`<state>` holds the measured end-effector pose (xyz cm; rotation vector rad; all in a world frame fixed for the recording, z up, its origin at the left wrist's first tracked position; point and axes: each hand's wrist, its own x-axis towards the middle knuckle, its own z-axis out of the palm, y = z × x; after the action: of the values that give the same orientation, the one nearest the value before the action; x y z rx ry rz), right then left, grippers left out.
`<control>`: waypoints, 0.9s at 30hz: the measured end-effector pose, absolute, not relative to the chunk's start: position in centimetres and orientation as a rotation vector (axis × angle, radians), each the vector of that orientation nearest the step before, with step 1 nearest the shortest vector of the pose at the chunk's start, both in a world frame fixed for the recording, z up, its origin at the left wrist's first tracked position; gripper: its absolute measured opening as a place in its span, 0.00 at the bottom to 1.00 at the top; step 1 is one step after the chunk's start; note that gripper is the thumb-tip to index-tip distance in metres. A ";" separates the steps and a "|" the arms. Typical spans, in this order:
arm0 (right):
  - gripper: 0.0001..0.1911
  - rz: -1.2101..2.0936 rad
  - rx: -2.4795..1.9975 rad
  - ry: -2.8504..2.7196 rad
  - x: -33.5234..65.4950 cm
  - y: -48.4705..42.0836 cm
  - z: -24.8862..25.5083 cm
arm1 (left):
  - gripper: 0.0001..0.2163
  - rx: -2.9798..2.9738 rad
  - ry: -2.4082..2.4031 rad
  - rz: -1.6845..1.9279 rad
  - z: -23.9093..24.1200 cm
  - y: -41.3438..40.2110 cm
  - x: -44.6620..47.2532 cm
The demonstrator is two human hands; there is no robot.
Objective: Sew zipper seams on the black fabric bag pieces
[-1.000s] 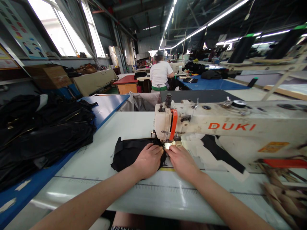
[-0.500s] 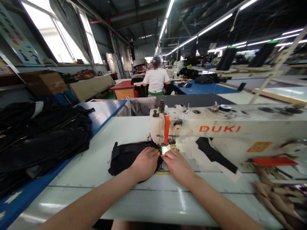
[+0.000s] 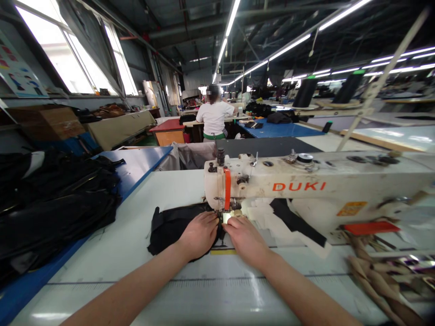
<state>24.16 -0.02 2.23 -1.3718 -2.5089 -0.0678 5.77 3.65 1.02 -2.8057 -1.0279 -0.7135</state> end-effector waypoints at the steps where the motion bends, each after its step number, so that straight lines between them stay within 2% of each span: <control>1: 0.10 -0.064 -1.377 -2.512 24.2 0.0 2.3 | 0.12 -2.796 -1.022 -0.720 1.0 3.9 5.8; 11: 0.08 -0.044 -1.417 -2.483 24.3 -0.3 2.7 | 0.10 -2.777 -1.045 -0.722 0.8 4.5 6.1; 19: 0.11 -0.004 -1.368 -2.438 24.4 -0.2 2.2 | 0.11 -2.783 -1.120 -0.684 0.8 4.6 6.1; 27: 0.14 0.013 -1.242 -2.394 24.7 -0.3 1.7 | 0.14 -2.855 -1.232 -0.753 2.0 -0.6 2.4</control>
<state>24.65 -0.32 1.68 -1.2421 -2.3944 0.0128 2.38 -0.60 1.98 -2.8549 -1.2322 -0.7525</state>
